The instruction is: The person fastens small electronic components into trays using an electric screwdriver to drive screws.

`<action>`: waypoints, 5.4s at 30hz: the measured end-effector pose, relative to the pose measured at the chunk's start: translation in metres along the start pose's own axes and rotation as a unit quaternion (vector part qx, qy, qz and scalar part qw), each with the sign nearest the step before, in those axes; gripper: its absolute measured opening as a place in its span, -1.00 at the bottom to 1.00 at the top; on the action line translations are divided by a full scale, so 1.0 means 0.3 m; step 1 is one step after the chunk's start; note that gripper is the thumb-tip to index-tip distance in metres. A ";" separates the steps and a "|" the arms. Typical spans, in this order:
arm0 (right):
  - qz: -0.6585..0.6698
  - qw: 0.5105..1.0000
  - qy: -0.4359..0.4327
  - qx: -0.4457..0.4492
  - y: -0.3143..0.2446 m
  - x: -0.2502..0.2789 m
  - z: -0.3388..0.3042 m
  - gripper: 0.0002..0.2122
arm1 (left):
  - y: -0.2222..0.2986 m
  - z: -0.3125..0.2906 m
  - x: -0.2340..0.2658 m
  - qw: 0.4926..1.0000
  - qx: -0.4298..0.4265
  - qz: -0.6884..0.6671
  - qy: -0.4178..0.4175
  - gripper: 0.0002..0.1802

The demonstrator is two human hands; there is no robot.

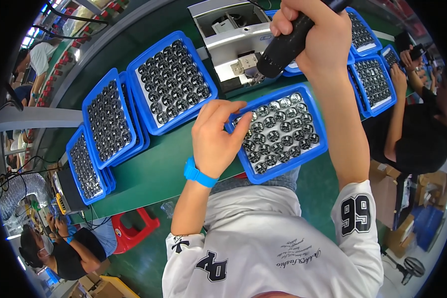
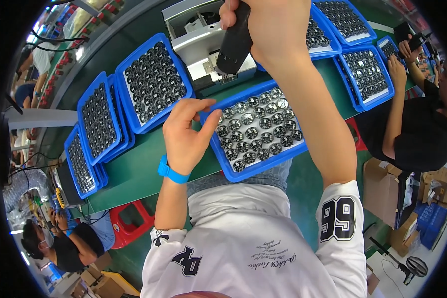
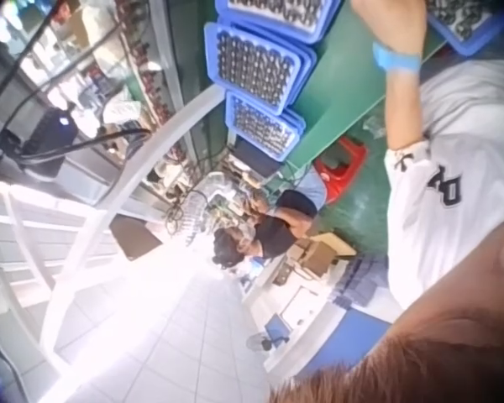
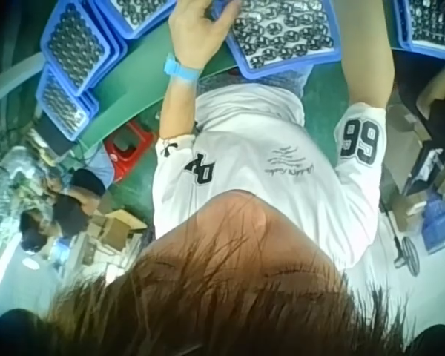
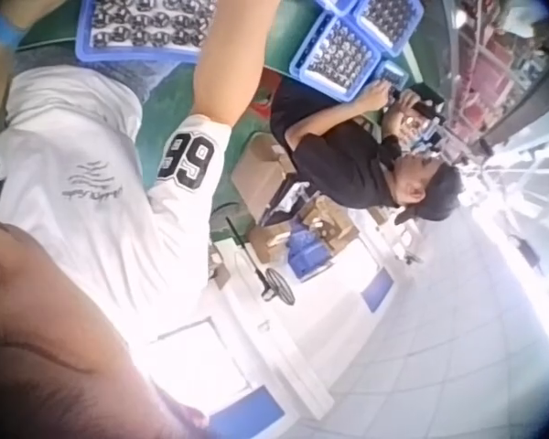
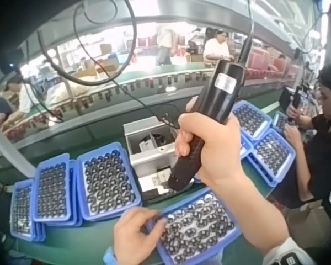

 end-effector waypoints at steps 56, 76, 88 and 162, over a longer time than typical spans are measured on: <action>-0.140 0.989 -0.051 -0.014 -0.044 0.079 -0.377 -0.66 | 0.036 -0.186 0.059 0.966 -0.143 0.086 -0.200 -0.55; -0.209 0.976 -0.047 0.034 0.002 0.070 -0.648 -0.72 | 0.024 -0.357 -0.076 0.928 -0.331 0.129 -0.108 -0.84; -0.222 0.972 -0.066 0.025 0.026 0.063 -0.658 -0.75 | 0.021 -0.349 -0.076 0.936 -0.316 0.120 -0.095 -0.96; -0.010 0.977 -0.213 -0.001 0.011 0.032 -0.668 -0.27 | -0.042 -0.326 -0.096 0.951 -0.205 0.045 -0.228 -0.36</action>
Point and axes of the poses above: each hand's wrist, its own z-axis towards the middle knuckle, its own x-axis out of the back of the hand, y = z × x, the point moved 9 cm from there along z, towards the middle knuckle, and after that the axes turned 3 degrees about z, right-handed, at the moved point
